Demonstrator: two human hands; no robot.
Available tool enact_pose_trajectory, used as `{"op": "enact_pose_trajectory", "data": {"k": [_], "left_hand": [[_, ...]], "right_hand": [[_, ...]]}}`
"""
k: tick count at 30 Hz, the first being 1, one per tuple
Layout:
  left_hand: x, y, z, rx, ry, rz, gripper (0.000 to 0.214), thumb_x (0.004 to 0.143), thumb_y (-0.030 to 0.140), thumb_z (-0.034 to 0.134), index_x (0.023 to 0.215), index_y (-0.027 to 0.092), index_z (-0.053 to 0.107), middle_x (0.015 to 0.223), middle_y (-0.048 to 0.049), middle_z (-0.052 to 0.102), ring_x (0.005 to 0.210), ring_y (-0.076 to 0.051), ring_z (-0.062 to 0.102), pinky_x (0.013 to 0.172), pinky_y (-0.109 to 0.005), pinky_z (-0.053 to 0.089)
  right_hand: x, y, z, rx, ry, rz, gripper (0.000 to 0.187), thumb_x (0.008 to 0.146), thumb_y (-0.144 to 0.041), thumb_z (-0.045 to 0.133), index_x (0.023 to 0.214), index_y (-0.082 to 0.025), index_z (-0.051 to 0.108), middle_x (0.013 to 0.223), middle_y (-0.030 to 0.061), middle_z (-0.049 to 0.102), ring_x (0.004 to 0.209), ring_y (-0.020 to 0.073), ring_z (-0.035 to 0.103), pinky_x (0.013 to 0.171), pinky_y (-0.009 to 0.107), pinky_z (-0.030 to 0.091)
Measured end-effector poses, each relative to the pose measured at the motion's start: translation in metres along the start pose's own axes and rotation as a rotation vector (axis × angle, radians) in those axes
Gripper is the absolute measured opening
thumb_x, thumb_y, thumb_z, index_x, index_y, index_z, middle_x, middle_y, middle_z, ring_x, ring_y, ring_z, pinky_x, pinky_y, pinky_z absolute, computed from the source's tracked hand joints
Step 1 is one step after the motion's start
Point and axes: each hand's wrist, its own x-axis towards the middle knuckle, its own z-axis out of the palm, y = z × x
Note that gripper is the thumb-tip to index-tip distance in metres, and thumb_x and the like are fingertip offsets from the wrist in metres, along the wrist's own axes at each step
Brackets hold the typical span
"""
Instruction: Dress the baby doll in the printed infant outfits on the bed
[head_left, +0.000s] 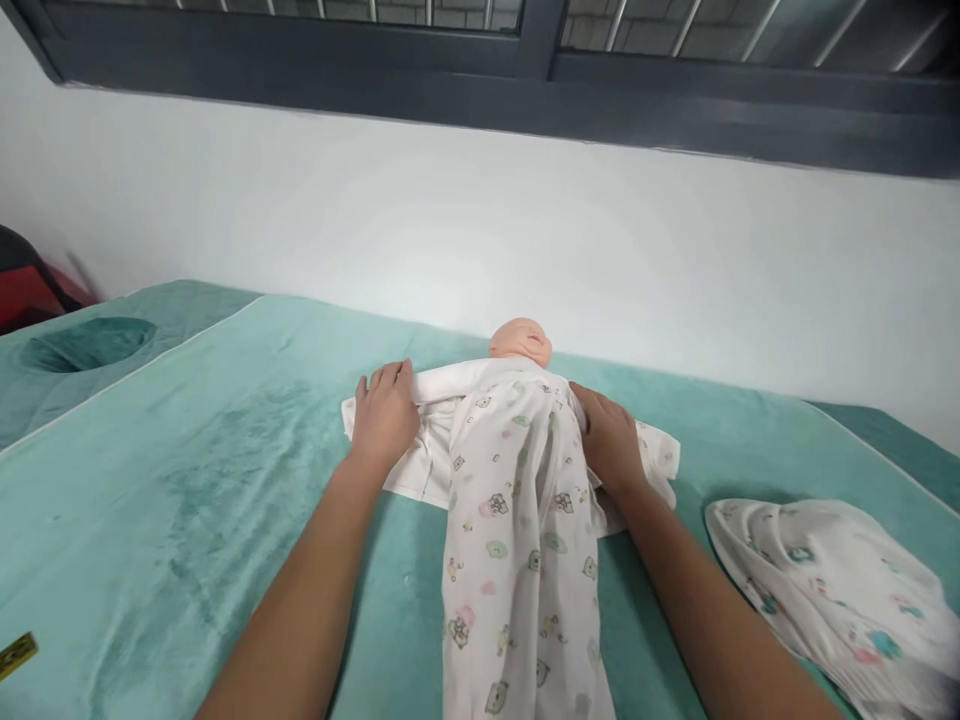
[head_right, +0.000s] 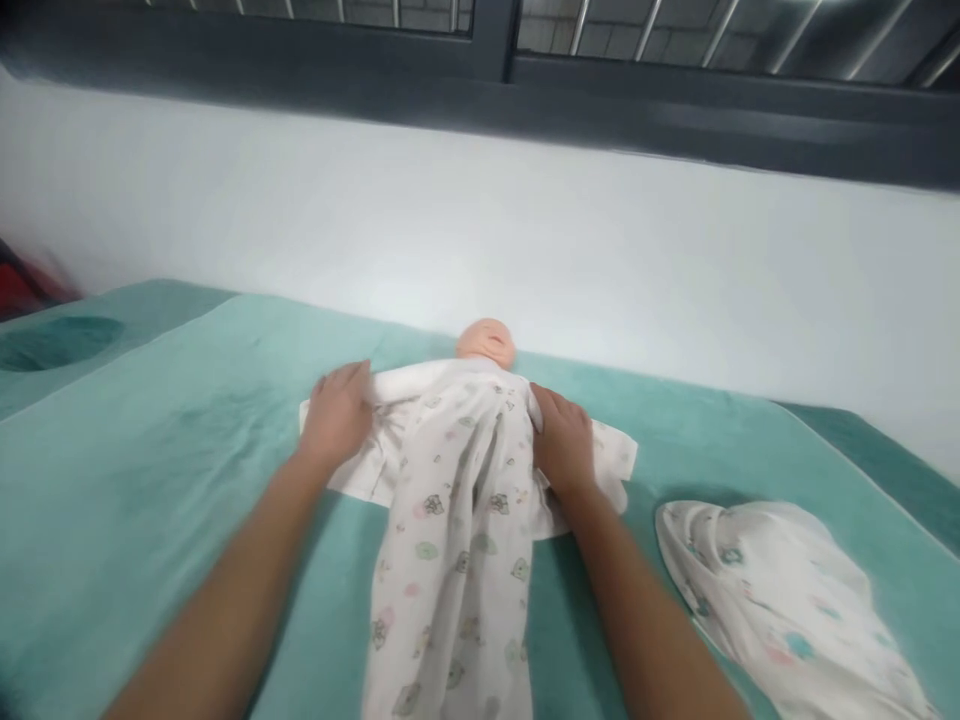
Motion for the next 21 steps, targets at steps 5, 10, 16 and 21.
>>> {"op": "enact_pose_trajectory", "data": {"k": [5, 10, 16, 21], "left_hand": [[0.006, 0.058, -0.016, -0.323, 0.121, 0.186, 0.044, 0.091, 0.015, 0.037, 0.131, 0.017, 0.054, 0.131, -0.0077, 0.058, 0.123, -0.02, 0.05, 0.108, -0.032, 0.039], [0.03, 0.148, -0.016, -0.125, -0.186, 0.53, 0.032, 0.095, 0.024, 0.038, 0.103, 0.016, 0.067, 0.111, -0.0101, 0.066, 0.11, -0.023, 0.057, 0.1, -0.037, 0.042], [0.062, 0.211, 0.006, 0.111, -0.535, 0.558, 0.025, 0.081, 0.026, 0.063, 0.102, 0.015, 0.071, 0.112, -0.0151, 0.067, 0.106, -0.027, 0.061, 0.088, -0.037, 0.046], [0.069, 0.234, 0.024, 0.221, -0.642, 0.49, 0.029, 0.074, 0.023, 0.07, 0.102, 0.016, 0.073, 0.112, -0.0168, 0.071, 0.109, -0.031, 0.061, 0.096, -0.045, 0.04]], "right_hand": [[0.008, -0.007, -0.002, 0.126, 0.035, 0.102, 0.047, 0.082, -0.017, 0.043, 0.126, -0.024, 0.058, 0.124, 0.0057, 0.065, 0.114, 0.0256, 0.057, 0.098, 0.039, 0.041], [0.011, 0.012, -0.004, 0.274, 0.102, 0.251, 0.05, 0.075, -0.012, 0.04, 0.118, -0.023, 0.063, 0.116, 0.003, 0.069, 0.106, 0.0236, 0.063, 0.092, 0.035, 0.046], [0.011, 0.023, -0.009, 0.33, 0.169, 0.445, 0.047, 0.075, -0.015, 0.043, 0.118, -0.024, 0.062, 0.11, 0.0023, 0.072, 0.103, 0.024, 0.065, 0.087, 0.035, 0.047], [0.012, 0.028, -0.012, 0.272, 0.06, 0.51, 0.044, 0.082, -0.032, 0.049, 0.126, -0.027, 0.057, 0.111, 0.0036, 0.071, 0.1, 0.0263, 0.065, 0.081, 0.035, 0.045]]}}
